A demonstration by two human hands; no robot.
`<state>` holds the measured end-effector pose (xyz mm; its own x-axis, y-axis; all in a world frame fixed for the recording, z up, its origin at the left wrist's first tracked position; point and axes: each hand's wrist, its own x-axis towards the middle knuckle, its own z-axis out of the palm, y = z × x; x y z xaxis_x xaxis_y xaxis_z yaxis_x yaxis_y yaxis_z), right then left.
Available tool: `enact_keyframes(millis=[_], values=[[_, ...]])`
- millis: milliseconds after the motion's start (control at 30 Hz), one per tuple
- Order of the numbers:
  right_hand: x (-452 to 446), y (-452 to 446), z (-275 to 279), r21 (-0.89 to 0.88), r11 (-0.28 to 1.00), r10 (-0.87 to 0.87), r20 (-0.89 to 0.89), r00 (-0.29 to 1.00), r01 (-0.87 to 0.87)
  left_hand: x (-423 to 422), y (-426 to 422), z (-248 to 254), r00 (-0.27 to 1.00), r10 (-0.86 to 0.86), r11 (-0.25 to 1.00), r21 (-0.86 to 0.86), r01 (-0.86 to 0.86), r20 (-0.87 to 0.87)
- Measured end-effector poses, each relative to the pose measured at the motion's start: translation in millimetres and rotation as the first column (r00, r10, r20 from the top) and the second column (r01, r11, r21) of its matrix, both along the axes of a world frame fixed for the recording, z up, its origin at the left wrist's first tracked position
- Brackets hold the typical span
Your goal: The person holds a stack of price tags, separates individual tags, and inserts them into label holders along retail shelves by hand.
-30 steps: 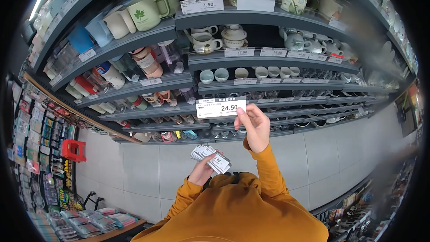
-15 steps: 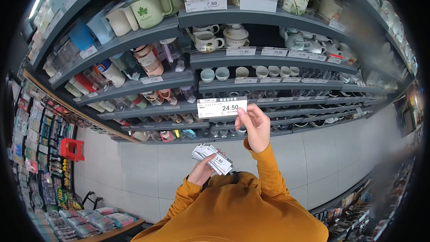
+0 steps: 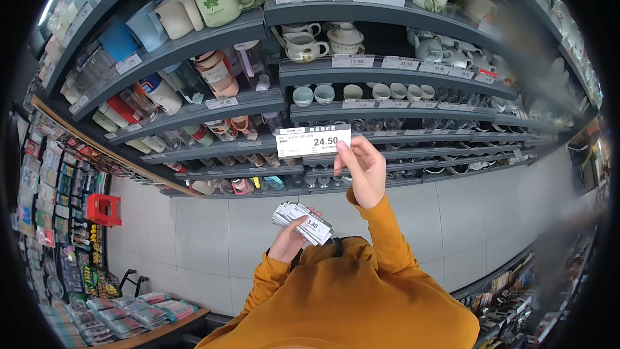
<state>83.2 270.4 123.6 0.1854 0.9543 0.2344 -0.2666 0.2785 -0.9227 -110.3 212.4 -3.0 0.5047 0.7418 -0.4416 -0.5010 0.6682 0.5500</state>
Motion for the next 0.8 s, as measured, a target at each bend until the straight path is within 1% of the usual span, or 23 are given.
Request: enact_keyframes(millis=[167, 267, 367, 467, 667, 700, 800], values=[[-7, 3, 3, 0.007, 1.0, 0.015, 0.002, 1.0, -0.015, -4, -1, 9, 0.999, 0.037, 0.999, -0.028, -0.036, 0.029], [-13, 4, 6, -0.004, 1.0, 0.014, 0.025, 1.0, -0.014, -6, 1, 5, 0.997, 0.06, 0.998, -0.018, -0.059, 0.053], [-18, 6, 11, -0.007, 1.0, 0.009, 0.068, 0.998, -0.008, -5, 6, 0, 0.997, 0.02, 0.999, 0.029, -0.022, 0.08], [-21, 6, 15, 0.012, 1.0, 0.0, 0.081, 0.997, -0.001, -3, 8, 5, 0.992, 0.029, 0.999, 0.037, -0.034, 0.119], [-21, 1, 24, 0.031, 0.999, -0.025, 0.09, 0.996, 0.022, -10, 11, 2, 0.972, -0.092, 0.996, 0.027, 0.088, 0.215], [-20, -2, 25, 0.035, 0.999, -0.03, 0.099, 0.995, 0.027, -12, 13, 0, 0.961, -0.175, 0.984, 0.068, 0.164, 0.213], [-16, -11, 24, 0.026, 0.999, -0.044, 0.078, 0.996, 0.043, -10, 12, 9, 0.937, -0.25, 0.968, 0.065, 0.242, 0.245]])
